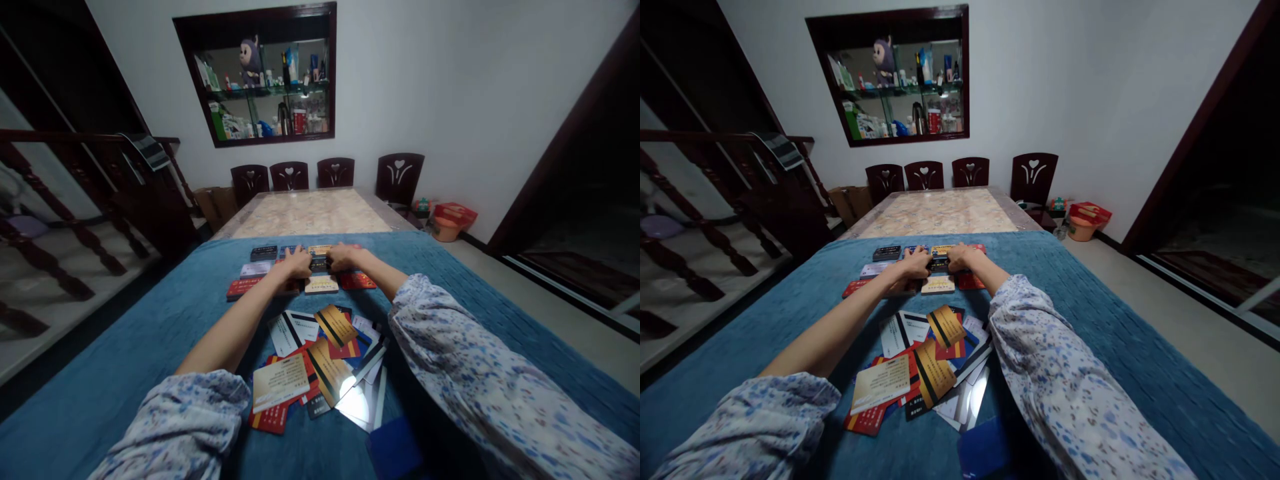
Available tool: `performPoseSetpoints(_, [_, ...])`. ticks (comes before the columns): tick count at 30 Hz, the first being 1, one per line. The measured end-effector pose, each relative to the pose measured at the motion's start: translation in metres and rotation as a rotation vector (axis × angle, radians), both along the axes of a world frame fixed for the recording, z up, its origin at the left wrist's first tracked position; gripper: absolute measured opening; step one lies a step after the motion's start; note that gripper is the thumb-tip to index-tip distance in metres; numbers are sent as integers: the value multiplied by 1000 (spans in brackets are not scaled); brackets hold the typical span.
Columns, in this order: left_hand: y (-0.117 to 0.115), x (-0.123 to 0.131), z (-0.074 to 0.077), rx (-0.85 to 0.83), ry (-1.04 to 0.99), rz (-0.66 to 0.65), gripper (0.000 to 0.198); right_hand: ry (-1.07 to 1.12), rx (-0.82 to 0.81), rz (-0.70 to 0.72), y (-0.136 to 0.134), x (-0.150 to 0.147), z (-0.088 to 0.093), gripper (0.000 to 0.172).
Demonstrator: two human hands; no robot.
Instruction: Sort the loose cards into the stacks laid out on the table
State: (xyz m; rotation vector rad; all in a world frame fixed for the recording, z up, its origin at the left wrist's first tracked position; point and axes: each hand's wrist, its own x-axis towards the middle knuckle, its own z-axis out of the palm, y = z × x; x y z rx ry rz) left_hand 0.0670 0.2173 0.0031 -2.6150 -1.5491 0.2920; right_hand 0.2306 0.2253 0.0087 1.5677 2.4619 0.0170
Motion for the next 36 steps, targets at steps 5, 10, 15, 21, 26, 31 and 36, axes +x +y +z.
performPoseSetpoints(5, [-4, -2, 3, 13, 4, -24, 41, 6, 8, -27, -6, 2, 4, 46])
performPoseSetpoints(10, [-13, -5, 10, 46, -13, -44, 43, 9, 21, -31, -12, 6, 12, 52])
performPoseSetpoints(15, [-25, -12, 18, 126, -86, -116, 45, 28, 72, -22, -21, 13, 19, 63])
performPoseSetpoints(21, [-51, -29, 22, 205, -201, -188, 40, 107, 179, 24, -43, 20, 27, 44])
performPoseSetpoints(26, [-75, -38, 21, 210, -260, -195, 42, 128, 249, 29, -69, 20, 28, 28])
performPoseSetpoints(31, [-94, -45, 14, 223, -305, -213, 44, 141, 334, 51, -96, 20, 24, 25])
performPoseSetpoints(36, [-110, -49, 5, 231, -317, -245, 40, 162, 329, 43, -124, 23, 24, 25])
